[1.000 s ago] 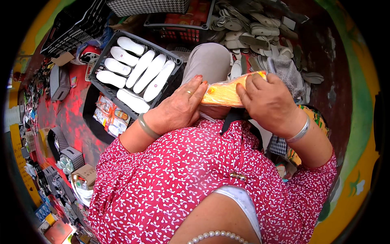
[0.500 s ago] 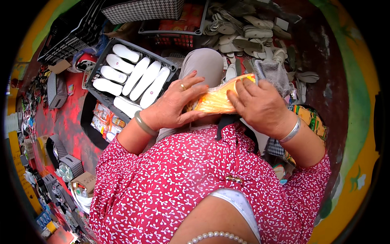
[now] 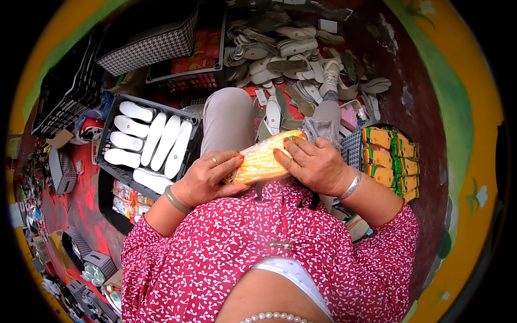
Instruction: The person wipes shoe insoles using a cloth and places them into plastic bags while sitting.
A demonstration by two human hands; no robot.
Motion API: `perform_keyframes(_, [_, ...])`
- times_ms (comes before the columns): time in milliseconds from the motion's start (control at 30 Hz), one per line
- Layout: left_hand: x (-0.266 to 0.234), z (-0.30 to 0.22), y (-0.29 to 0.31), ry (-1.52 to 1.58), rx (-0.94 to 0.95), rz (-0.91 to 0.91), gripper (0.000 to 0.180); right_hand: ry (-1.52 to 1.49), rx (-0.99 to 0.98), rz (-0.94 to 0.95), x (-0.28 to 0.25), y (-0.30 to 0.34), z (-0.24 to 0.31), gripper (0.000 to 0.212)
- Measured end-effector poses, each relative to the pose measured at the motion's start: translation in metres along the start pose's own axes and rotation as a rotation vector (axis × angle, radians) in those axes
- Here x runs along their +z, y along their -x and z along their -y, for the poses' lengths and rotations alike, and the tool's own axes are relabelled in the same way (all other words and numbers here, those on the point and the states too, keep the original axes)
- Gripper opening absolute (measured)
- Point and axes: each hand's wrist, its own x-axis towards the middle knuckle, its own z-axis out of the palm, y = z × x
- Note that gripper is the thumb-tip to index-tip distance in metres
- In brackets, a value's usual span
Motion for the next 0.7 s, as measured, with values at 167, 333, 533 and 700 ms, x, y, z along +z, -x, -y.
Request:
perform_keyframes(167, [0.001, 0.0, -0.001, -0.044, 0.015, 0.069, 0.068, 0.102, -0.103, 0.081, -0.029, -0.023, -0.002, 0.032])
perform_keyframes(333, [0.004, -0.005, -0.005, -0.1, -0.087, 0.166, 0.075, 0.25, -0.314, 0.18, -0.04, -0.056, -0.008, 0.033])
perform_keyframes(533, [0.003, -0.001, 0.005, -0.075, -0.114, 0.043, 0.066, -0.034, -0.122, 0.141, -0.009, -0.032, -0.031, 0.03])
perform_keyframes(700, [0.009, 0.0, 0.0, -0.016, -0.174, 0.024, 0.06, -0.203, 0.148, 0.045, 0.016, -0.002, -0.015, 0.026])
